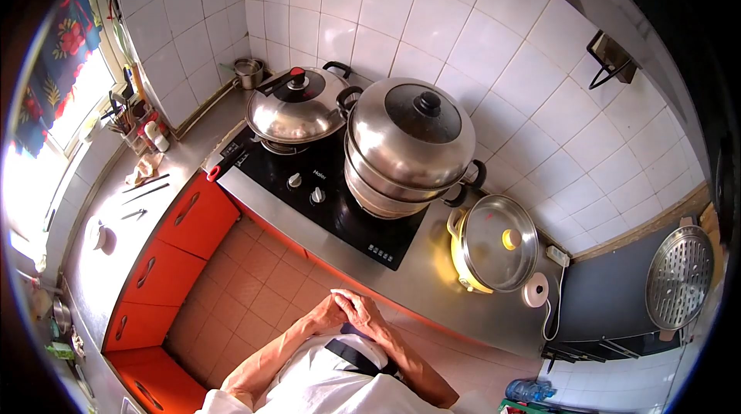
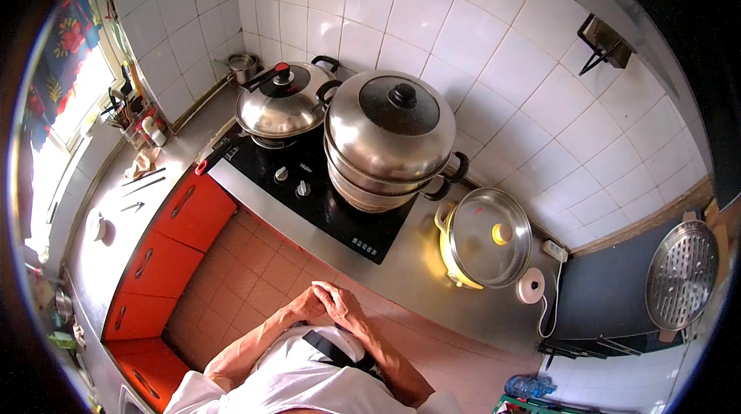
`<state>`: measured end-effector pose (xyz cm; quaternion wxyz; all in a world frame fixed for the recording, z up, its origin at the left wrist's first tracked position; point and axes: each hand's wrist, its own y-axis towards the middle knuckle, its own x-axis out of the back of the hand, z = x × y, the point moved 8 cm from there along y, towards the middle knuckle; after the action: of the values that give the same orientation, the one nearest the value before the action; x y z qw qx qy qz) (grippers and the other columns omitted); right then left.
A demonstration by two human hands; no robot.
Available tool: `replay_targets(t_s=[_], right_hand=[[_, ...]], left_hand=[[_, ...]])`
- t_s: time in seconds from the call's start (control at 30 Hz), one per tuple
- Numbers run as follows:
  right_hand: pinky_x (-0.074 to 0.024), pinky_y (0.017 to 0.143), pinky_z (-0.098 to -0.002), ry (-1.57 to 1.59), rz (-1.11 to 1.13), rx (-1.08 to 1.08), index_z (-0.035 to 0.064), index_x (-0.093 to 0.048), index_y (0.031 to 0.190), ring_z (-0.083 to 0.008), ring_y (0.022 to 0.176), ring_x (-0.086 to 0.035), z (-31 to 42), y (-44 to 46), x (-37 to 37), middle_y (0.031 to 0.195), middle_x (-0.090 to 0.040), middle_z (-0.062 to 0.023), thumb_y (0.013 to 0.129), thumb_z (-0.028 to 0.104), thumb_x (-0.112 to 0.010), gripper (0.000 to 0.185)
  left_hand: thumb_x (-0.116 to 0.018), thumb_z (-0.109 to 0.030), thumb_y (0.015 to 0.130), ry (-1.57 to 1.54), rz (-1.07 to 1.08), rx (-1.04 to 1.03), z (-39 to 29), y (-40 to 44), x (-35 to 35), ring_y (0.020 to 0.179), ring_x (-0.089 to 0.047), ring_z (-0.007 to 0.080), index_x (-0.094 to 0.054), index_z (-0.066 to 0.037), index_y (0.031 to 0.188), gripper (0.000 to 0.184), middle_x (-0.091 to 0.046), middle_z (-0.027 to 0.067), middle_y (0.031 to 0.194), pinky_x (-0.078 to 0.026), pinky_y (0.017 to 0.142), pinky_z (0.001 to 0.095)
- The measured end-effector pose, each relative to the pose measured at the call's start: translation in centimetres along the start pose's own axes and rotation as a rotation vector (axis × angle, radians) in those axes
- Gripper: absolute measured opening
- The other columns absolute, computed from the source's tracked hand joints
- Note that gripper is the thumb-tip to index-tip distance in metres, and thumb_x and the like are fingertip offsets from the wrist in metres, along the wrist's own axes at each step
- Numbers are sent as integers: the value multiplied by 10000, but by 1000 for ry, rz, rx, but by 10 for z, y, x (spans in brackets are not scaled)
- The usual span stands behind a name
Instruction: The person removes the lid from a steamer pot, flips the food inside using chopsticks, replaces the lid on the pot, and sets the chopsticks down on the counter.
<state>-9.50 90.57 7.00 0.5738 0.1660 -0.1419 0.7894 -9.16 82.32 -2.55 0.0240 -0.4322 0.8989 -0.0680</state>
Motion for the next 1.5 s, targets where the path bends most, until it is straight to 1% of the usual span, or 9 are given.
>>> replay_targets(t_s=[0.1,0.17,0.27,0.6,0.7,0.87,1.1,1.17,1.5], right_hand=[[-550,806,-410,-5,-17,26,63,-647,1207,-377,962,-686,3,-1,2,1048,-702,-216,1029,348,-497,368],[-547,815,-413,-12,-4,15,63,-639,1216,-380,966,-684,3,-1,2,1048,-701,-218,1031,349,-488,373],[-543,826,-415,-14,4,16,62,-633,1223,-382,975,-681,5,-2,2,1056,-700,-219,1034,348,-479,376],[-540,850,-409,-2,24,-12,45,-637,1212,-378,1002,-676,4,-4,0,1097,-693,-216,1033,330,-479,371],[-544,828,-372,4,-16,1,12,-661,1176,-338,976,-693,6,-4,2,1064,-708,-198,1018,276,-536,332],[-546,821,-374,-1,-13,-13,20,-665,1171,-337,972,-693,5,-3,0,1062,-708,-197,1015,277,-540,326],[-544,820,-373,-11,-19,-6,25,-669,1164,-343,966,-694,6,-2,0,1058,-707,-197,1013,266,-542,312],[-544,827,-419,-22,2,13,53,-640,1207,-389,987,-674,4,-1,-2,1077,-696,-213,1029,331,-490,362],[-549,818,-412,-15,6,12,50,-646,1199,-385,983,-678,4,0,0,1061,-697,-220,1026,318,-503,350]], left_hand=[[-706,-74,813,-119,-9,-26,-4,0,0,883,-565,177,-652,-20,1001,203,-649,72,932,-510,764,332],[-690,-67,809,135,-28,29,-24,-1,3,869,-575,190,-656,-12,990,191,-652,95,909,-512,755,339],[-680,-59,801,131,-47,-10,-28,-1,2,862,-582,201,-660,-9,987,194,-653,114,899,-515,750,348],[-691,-53,782,36,3,-80,-10,-1,-1,899,-570,193,-657,-16,1017,241,-650,90,939,-509,775,343],[-686,-43,774,-27,-11,-119,-25,-4,0,906,-556,180,-651,-19,1016,246,-640,80,946,-504,780,338],[-661,-30,775,48,-5,-57,-23,-4,2,871,-539,167,-642,-19,991,217,-629,65,914,-499,760,331],[-671,-47,785,-54,-15,-126,-19,-4,1,866,-545,170,-640,-10,994,214,-632,72,908,-499,738,337],[-678,-61,797,4,-52,-65,-20,-3,2,841,-557,180,-647,-7,972,185,-640,89,885,-500,708,352],[-685,-96,823,95,-111,-41,-30,-2,4,742,-553,193,-651,-11,871,104,-629,101,771,-487,629,375]])
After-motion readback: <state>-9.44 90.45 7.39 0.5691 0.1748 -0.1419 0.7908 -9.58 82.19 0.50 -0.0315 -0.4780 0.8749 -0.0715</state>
